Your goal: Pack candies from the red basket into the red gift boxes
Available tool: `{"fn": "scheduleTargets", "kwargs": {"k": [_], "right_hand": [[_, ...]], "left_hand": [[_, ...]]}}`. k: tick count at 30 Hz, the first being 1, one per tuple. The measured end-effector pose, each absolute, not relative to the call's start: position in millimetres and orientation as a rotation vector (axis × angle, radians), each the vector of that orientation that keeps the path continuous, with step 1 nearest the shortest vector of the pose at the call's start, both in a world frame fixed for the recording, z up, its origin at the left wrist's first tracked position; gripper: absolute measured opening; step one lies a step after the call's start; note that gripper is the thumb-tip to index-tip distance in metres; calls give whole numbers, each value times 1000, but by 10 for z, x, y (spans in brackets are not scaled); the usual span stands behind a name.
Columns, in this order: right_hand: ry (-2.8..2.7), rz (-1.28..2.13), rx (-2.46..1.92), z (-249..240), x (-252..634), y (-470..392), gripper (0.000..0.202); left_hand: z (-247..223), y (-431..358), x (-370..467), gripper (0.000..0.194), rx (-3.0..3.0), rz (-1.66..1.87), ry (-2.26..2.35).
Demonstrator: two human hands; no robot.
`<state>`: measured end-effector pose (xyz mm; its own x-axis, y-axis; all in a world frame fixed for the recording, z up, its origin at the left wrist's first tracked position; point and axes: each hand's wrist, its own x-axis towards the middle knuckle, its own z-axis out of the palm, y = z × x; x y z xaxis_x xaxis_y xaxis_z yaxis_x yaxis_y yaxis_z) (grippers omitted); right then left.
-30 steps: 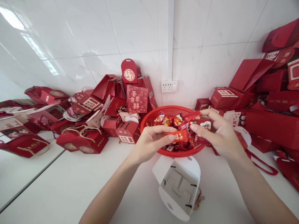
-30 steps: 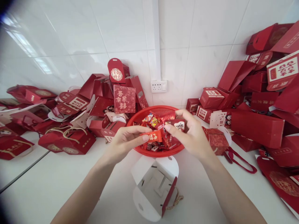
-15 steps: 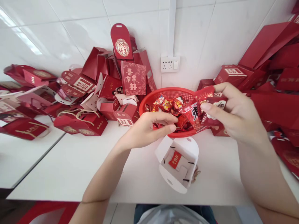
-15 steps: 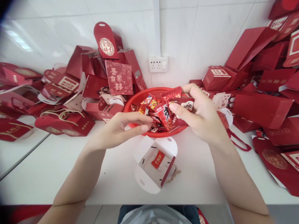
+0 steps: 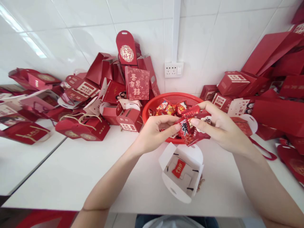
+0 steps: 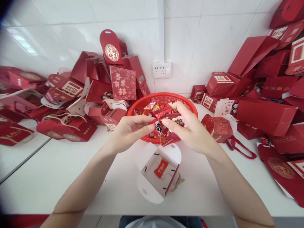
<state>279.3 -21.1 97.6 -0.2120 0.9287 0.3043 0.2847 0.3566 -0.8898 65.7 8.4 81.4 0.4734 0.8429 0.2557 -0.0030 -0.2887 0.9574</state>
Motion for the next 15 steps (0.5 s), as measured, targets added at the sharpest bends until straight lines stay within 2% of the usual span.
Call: {"fn": "scheduleTargets", "kwargs": {"k": [5,10,15], "right_hand": [[-1636,849,-1112,1017,2814,-208,28],[-1602,744,-1089,1100,2859,-219,18],[-1682,706,-1135,1104,2885,-249,18]], "left_hand": [[842,85,648,20,1706,979,766],[887,109,604,18,1816,992,804],[938,164,498,14,1892,1084,895]]}}
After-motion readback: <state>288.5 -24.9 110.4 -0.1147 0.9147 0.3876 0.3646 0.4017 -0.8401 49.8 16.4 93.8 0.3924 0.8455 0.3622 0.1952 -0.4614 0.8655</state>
